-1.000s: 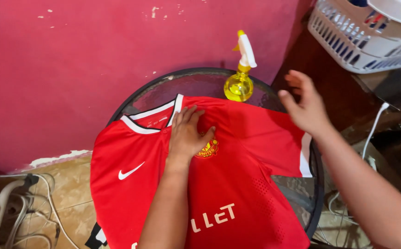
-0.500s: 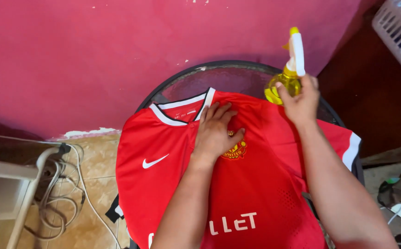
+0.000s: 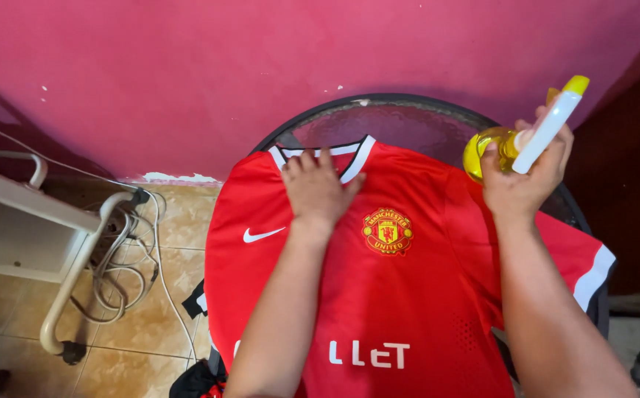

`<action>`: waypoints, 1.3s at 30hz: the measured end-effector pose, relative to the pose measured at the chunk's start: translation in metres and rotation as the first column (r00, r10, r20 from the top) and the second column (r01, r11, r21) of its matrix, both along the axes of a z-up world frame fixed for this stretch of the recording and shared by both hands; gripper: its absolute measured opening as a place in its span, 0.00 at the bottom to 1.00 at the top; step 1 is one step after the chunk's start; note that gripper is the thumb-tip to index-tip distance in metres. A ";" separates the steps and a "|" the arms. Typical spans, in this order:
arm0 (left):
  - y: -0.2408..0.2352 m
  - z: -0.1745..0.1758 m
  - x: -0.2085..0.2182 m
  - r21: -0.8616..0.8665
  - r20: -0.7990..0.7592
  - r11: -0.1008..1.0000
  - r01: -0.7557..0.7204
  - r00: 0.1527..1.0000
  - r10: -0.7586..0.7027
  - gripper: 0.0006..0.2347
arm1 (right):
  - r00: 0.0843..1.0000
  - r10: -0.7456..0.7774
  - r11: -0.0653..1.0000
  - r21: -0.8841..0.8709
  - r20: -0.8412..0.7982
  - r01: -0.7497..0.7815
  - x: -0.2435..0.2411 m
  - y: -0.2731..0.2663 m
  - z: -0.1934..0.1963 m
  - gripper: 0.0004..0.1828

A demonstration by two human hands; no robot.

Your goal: The person sprays a red Manchester United jersey with a yellow spray bottle while it is laid on a round glass table. They smooth the fabric with their hands, flip the jersey to spray the back, and then fold it on the table.

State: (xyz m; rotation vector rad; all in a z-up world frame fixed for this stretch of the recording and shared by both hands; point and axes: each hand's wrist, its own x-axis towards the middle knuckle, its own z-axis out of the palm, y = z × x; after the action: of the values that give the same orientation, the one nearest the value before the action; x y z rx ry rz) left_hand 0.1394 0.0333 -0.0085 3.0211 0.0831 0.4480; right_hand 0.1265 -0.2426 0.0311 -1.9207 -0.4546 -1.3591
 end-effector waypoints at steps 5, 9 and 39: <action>0.009 0.021 0.000 -0.143 -0.336 0.989 -0.025 0.941 -0.025 0.50 | 0.999 0.009 1.000 0.029 -0.046 -0.008 0.002 -0.004 -0.001 0.31; 0.008 0.036 0.002 -0.127 -0.417 0.992 -0.004 0.907 -0.050 0.50 | 0.998 -0.019 0.998 0.064 -0.055 0.022 0.006 -0.012 -0.007 0.28; 0.087 -0.001 -0.012 -0.355 -0.003 0.898 0.260 0.960 -0.280 0.29 | 0.987 0.130 0.926 0.368 -0.096 -0.086 0.046 -0.050 -0.067 0.33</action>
State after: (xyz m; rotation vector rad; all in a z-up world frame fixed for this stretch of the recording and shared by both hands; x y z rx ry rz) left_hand 0.1275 0.1208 -0.0093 2.6356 -0.2278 0.2879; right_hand 0.1729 -0.2926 -0.0361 -1.6338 -0.2266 -1.1579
